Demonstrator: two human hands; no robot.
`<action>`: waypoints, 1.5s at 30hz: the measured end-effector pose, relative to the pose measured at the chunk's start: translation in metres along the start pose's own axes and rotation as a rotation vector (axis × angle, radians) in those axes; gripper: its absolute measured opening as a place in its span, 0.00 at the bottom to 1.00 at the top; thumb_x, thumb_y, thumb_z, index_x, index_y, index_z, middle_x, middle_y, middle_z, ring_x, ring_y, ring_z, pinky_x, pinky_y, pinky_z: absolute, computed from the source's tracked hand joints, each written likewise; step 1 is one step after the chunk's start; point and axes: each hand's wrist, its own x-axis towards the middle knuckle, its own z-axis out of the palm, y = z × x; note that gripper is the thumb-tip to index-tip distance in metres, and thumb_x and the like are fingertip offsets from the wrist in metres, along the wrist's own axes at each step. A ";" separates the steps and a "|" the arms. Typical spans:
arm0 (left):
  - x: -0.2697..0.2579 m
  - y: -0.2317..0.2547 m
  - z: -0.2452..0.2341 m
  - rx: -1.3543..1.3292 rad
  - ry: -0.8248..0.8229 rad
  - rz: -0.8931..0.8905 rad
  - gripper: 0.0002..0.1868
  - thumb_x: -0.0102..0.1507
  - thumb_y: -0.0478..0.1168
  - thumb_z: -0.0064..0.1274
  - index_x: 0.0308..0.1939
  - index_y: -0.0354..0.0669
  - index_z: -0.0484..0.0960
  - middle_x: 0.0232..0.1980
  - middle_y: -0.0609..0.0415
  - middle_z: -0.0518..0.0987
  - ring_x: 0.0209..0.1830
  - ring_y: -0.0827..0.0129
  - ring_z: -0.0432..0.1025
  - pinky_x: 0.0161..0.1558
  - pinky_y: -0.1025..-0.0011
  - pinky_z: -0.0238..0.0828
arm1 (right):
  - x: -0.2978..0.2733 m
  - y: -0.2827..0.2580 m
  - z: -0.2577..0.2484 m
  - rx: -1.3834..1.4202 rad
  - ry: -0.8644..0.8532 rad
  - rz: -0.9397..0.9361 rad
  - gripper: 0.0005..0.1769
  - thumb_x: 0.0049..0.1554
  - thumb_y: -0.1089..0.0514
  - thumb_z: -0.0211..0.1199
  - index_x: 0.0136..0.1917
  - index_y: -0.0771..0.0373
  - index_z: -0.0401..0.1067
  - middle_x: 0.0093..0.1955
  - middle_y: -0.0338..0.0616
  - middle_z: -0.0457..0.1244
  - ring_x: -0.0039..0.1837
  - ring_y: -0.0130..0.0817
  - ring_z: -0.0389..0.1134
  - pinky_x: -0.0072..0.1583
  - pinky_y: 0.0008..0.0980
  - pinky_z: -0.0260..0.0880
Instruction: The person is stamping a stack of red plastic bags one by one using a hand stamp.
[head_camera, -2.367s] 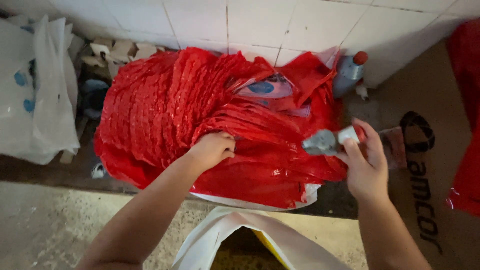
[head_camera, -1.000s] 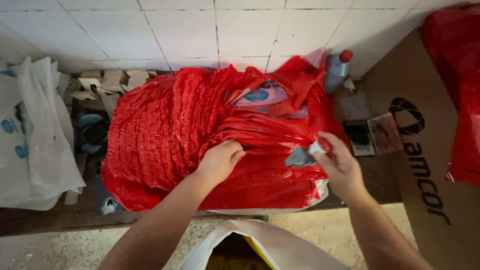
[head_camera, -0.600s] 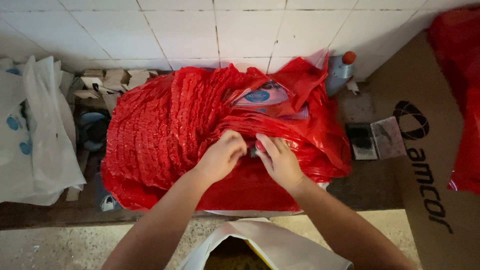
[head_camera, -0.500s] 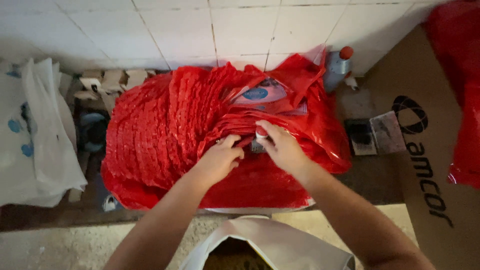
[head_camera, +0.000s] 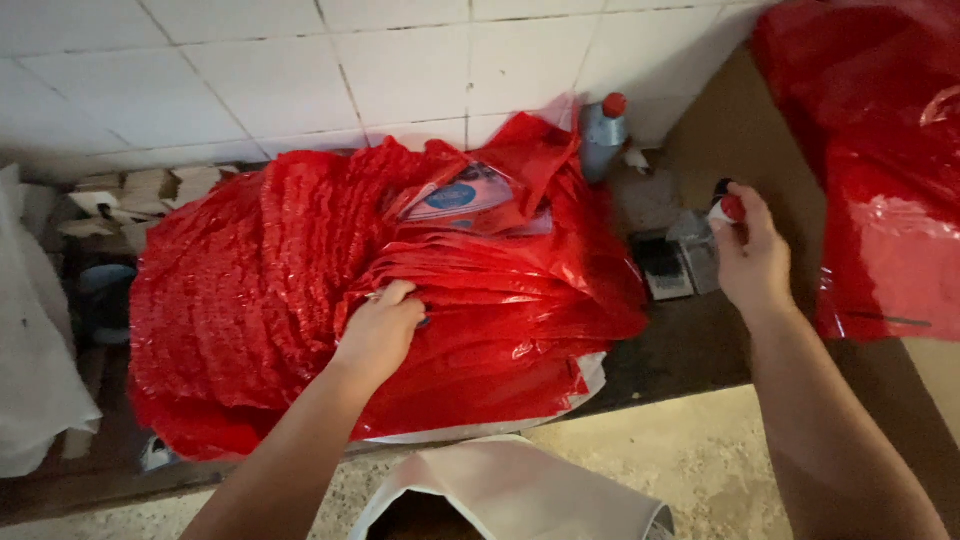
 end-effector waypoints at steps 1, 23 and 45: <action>-0.001 0.000 0.007 -0.002 -0.002 0.004 0.07 0.64 0.35 0.49 0.35 0.38 0.82 0.62 0.46 0.71 0.48 0.43 0.73 0.47 0.45 0.70 | 0.007 0.028 0.006 -0.001 0.003 0.004 0.30 0.68 0.61 0.48 0.80 0.46 0.51 0.76 0.50 0.51 0.72 0.46 0.58 0.67 0.47 0.63; -0.017 0.050 -0.007 -0.300 -0.013 -0.405 0.29 0.66 0.36 0.47 0.69 0.53 0.55 0.66 0.35 0.70 0.56 0.38 0.76 0.53 0.49 0.80 | 0.026 0.047 0.047 -0.057 0.132 -0.429 0.26 0.69 0.72 0.54 0.79 0.68 0.59 0.69 0.73 0.58 0.69 0.70 0.61 0.67 0.63 0.63; 0.033 -0.036 0.051 0.090 -0.379 -0.145 0.28 0.56 0.39 0.66 0.62 0.54 0.80 0.66 0.54 0.73 0.59 0.48 0.76 0.52 0.49 0.78 | -0.053 -0.046 0.207 0.288 -0.201 -0.766 0.28 0.62 0.64 0.63 0.74 0.61 0.64 0.71 0.55 0.63 0.73 0.49 0.62 0.68 0.45 0.68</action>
